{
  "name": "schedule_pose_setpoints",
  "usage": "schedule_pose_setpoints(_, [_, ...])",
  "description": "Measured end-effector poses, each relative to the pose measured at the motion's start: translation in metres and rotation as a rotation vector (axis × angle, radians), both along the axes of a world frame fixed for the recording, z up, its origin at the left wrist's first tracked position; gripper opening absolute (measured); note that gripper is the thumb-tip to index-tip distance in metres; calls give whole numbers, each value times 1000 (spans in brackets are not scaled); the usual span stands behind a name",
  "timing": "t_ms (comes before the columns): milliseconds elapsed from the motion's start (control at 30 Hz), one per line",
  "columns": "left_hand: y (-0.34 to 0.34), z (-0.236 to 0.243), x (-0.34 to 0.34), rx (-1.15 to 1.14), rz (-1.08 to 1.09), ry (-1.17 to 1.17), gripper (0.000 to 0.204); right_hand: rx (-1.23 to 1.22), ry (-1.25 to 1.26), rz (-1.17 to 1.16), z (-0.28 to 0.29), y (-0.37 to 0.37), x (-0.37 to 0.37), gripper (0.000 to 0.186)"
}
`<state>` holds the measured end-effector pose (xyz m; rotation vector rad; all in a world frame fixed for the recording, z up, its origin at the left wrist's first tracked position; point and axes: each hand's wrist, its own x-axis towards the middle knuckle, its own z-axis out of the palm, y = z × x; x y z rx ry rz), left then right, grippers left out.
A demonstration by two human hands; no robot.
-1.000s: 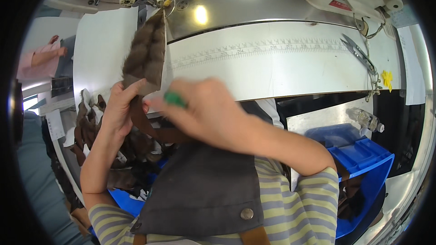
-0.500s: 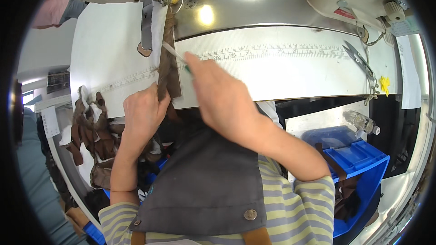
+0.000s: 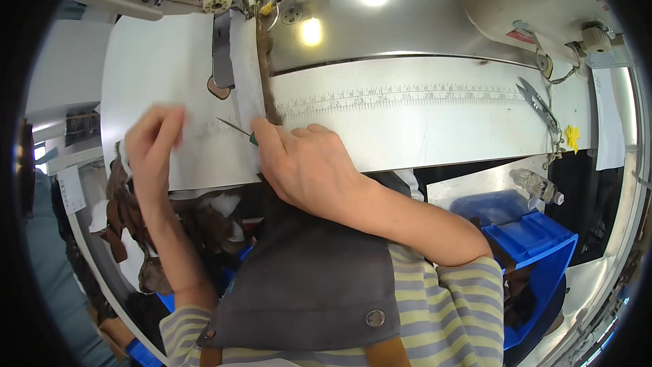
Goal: Sewing fur pieces and a fabric strap together using an industrial sewing machine.
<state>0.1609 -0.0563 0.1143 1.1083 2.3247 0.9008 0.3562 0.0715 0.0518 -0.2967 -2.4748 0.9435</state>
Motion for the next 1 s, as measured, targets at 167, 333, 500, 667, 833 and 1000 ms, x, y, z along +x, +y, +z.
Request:
schedule_pose_setpoints(167, [67, -52, 2, 38, -388, 603, 41, 110, -55, 56, 10, -1, 1, 39])
schedule_pose_setpoints(333, [61, -62, 8, 30, -379, 455, 47, -72, 88, 48, -1, 10, 30, 49])
schedule_pose_setpoints(500, [56, -67, 17, 28, -353, 579, 46, 192, -222, 8, 21, 29, 60, 40])
schedule_pose_setpoints(667, [53, -74, 23, 129, -281, 760, 36, 108, -155, -301, 17, 44, 21, 14])
schedule_pose_setpoints(833, [55, -71, 24, 133, -255, 730, 34, 105, -157, -306, 11, 36, -20, 16])
schedule_pose_setpoints(1000, [55, -72, 23, 141, -254, 712, 34, 156, -169, -303, 8, 37, -32, 20])
